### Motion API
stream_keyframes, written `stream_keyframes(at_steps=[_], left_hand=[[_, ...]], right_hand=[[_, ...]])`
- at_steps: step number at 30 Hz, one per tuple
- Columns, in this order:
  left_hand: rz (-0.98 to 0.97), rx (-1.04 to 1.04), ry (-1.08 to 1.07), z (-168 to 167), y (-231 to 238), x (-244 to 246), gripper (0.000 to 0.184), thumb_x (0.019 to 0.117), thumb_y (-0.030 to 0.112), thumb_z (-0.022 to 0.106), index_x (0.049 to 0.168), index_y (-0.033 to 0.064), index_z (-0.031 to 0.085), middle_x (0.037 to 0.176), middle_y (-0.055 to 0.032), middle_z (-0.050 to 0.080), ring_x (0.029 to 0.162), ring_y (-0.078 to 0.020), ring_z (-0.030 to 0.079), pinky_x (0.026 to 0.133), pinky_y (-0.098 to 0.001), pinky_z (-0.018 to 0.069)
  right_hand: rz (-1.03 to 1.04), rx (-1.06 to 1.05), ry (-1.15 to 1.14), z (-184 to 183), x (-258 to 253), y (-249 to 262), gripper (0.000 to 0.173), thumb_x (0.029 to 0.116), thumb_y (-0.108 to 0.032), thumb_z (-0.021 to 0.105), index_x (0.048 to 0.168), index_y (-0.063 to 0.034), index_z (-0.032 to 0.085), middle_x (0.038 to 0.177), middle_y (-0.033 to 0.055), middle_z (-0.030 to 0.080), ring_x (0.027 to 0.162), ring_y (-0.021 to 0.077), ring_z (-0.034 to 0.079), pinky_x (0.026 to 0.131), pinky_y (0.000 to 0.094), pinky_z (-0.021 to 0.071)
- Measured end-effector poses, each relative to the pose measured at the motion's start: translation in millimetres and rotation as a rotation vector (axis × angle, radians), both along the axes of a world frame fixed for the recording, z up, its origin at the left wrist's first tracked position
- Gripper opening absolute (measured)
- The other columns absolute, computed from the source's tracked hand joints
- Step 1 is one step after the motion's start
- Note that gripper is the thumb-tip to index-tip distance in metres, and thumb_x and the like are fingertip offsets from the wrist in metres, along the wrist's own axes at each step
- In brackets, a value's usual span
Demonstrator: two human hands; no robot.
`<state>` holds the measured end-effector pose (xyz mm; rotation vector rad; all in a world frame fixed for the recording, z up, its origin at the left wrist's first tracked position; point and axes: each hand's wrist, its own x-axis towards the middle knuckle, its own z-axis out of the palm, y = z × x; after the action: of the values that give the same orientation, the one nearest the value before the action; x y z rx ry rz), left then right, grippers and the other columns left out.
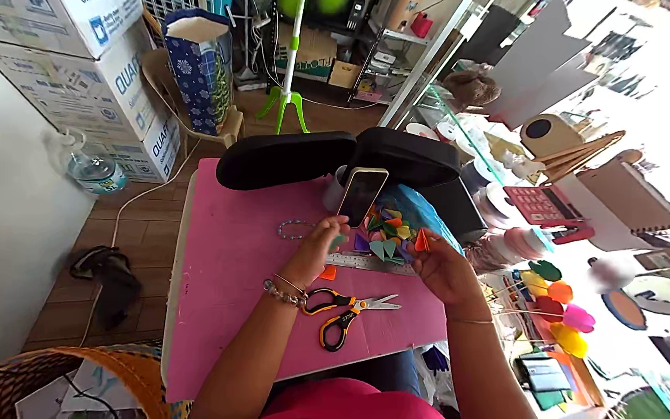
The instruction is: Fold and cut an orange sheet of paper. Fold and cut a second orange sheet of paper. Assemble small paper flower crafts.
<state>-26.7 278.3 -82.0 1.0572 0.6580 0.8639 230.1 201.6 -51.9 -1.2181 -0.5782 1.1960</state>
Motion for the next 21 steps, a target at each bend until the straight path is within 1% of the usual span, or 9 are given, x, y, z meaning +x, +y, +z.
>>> stream_keyframes(at_steps=[2,5,7,9,10,12,14,16,21], left_hand=[[-0.079,0.208,0.065,3.0,-6.7,3.1,0.047,0.1099,0.02,0.033,0.148,-0.004,0.046,0.148,-0.0182,0.053,0.136,-0.0189,0.052,0.114,-0.0351,0.0406],[-0.017,0.491,0.299,4.2,-7.3,-7.6,0.046,0.1083,0.024,0.043,0.149,0.0045,0.05,0.152,-0.0123,0.051,0.14,-0.0192,0.049,0.117,-0.0396,0.0389],[0.054,0.679,0.618,4.3,-9.0,-19.6,0.044,0.1021,0.032,0.057,0.141,0.0119,0.061,0.143,-0.0081,0.06,0.136,-0.0244,0.052,0.114,-0.0523,0.0391],[-0.016,0.699,0.943,11.0,-18.7,-28.2,0.043,0.0971,0.035,0.067,0.136,0.0158,0.066,0.142,-0.0119,0.059,0.14,-0.0356,0.046,0.113,-0.0631,0.0309],[-0.062,0.684,1.084,11.2,-24.0,-28.1,0.042,0.0961,0.033,0.069,0.135,0.0163,0.067,0.145,-0.0137,0.057,0.143,-0.0385,0.041,0.115,-0.0636,0.0278],[-0.083,0.68,1.255,3.6,-32.3,-24.6,0.034,0.0969,0.029,0.067,0.128,0.0144,0.071,0.146,-0.0147,0.055,0.145,-0.0393,0.038,0.116,-0.0617,0.0263],[-0.027,0.686,1.287,-3.7,-38.1,-22.6,0.024,0.098,0.025,0.065,0.116,0.0108,0.074,0.143,-0.0145,0.058,0.144,-0.0387,0.039,0.115,-0.0602,0.029],[0.03,0.687,1.267,-4.8,-40.6,-22.2,0.02,0.0975,0.023,0.066,0.109,0.0088,0.076,0.138,-0.0137,0.061,0.142,-0.0381,0.042,0.112,-0.0596,0.0319],[0.016,0.637,1.071,9.5,-41.3,-8.4,0.022,0.0984,0.028,0.066,0.107,0.01,0.075,0.135,-0.0114,0.063,0.137,-0.0337,0.047,0.112,-0.0583,0.0322]], right_hand=[[0.067,-0.006,0.147,-5.2,-8.7,-14.5,0.041,0.11,-0.025,0.022,0.11,-0.0123,0.062,0.091,0.0049,0.073,0.072,0.012,0.071,0.055,0.0219,0.0574],[0.248,-0.015,0.106,-22.1,-26.1,-32.7,0.036,0.1071,-0.035,0.034,0.1,-0.0213,0.067,0.091,-0.0031,0.072,0.07,0.0051,0.066,0.055,0.0192,0.0527],[0.318,0.009,-0.149,-30.0,-45.8,-36.1,0.01,0.1006,-0.025,0.052,0.099,-0.0193,0.06,0.079,-0.0081,0.062,0.059,-0.0001,0.053,0.051,0.0174,0.0432],[0.384,0.066,-0.571,-35.9,-64.0,-31.5,0.017,0.0931,-0.013,0.066,0.106,-0.0041,0.061,0.078,-0.0043,0.058,0.06,0.0014,0.05,0.056,0.0193,0.0443],[0.43,0.084,-0.796,-38.2,-71.5,-26.5,0.025,0.0907,-0.015,0.071,0.111,-0.0001,0.065,0.086,0.0015,0.062,0.067,0.0054,0.053,0.062,0.0223,0.0464],[0.529,0.101,-1.173,-42.2,-84.2,-14.7,0.031,0.0934,-0.02,0.07,0.12,-0.003,0.07,0.111,0.0147,0.069,0.093,0.0233,0.067,0.082,0.0399,0.0562],[0.567,0.151,-1.374,-50.8,-92.6,-6.1,0.026,0.0964,-0.019,0.065,0.118,-0.0063,0.074,0.11,0.0179,0.068,0.1,0.0327,0.069,0.083,0.0491,0.0577],[0.536,0.222,-1.445,-58.8,-92.2,-3.8,0.019,0.0964,-0.016,0.063,0.106,-0.0051,0.076,0.101,0.017,0.068,0.094,0.0333,0.069,0.076,0.0484,0.0581],[0.386,0.23,-1.338,-44.7,-53.8,-18.6,0.017,0.0964,-0.015,0.064,0.103,-0.0038,0.075,0.102,0.0156,0.07,0.091,0.0288,0.07,0.076,0.0463,0.0594]])
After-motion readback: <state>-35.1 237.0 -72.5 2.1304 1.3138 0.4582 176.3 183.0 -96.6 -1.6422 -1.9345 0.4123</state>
